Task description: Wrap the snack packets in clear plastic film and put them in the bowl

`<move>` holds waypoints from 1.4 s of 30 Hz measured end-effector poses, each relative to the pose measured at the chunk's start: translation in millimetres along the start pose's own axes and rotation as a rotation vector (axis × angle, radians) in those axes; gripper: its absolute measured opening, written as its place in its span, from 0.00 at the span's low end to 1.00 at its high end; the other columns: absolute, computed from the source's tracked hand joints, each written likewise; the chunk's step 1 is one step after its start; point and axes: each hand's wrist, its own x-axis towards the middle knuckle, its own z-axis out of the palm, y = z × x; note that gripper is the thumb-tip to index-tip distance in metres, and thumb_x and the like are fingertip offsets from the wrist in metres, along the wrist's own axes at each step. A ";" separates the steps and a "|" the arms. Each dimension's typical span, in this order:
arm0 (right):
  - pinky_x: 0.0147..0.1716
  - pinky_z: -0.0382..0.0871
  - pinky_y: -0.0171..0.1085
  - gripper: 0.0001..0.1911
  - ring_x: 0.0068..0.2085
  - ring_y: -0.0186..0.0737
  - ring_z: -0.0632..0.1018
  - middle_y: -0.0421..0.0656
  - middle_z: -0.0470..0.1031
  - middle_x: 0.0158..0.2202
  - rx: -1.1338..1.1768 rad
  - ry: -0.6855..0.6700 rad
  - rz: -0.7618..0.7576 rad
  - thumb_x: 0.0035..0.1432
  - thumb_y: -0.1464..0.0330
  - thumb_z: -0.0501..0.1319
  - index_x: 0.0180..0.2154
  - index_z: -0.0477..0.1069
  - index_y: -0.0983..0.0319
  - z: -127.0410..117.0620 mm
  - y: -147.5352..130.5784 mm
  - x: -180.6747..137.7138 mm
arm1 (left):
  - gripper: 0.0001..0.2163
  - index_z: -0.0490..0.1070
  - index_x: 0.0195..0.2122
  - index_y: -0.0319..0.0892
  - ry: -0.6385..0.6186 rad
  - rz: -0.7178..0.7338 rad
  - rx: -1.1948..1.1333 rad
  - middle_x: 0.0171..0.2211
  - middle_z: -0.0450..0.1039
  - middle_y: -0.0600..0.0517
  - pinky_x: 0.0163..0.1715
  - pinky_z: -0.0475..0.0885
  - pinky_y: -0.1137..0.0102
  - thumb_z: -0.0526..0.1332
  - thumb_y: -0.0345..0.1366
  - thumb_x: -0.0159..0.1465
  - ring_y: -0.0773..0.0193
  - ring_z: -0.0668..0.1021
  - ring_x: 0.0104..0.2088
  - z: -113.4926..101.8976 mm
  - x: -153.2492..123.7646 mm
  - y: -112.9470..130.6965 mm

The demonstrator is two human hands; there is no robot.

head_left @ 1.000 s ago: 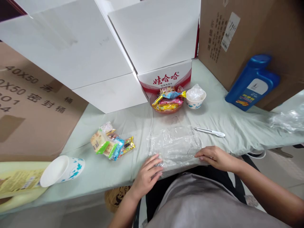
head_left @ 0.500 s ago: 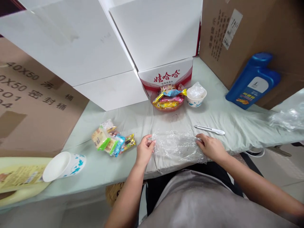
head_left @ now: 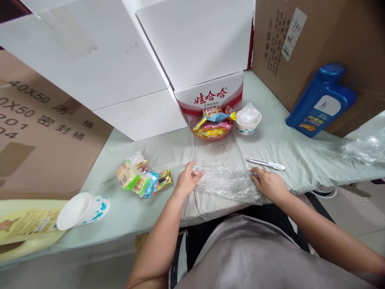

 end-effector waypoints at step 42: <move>0.63 0.53 0.55 0.35 0.68 0.51 0.56 0.52 0.59 0.66 0.163 0.053 -0.708 0.57 0.67 0.63 0.64 0.58 0.62 15.9 -4.2 -32.3 | 0.37 0.50 0.68 0.49 -0.174 0.632 0.707 0.70 0.46 0.44 0.64 0.48 0.45 0.60 0.55 0.62 0.44 0.48 0.69 34.7 -54.5 0.3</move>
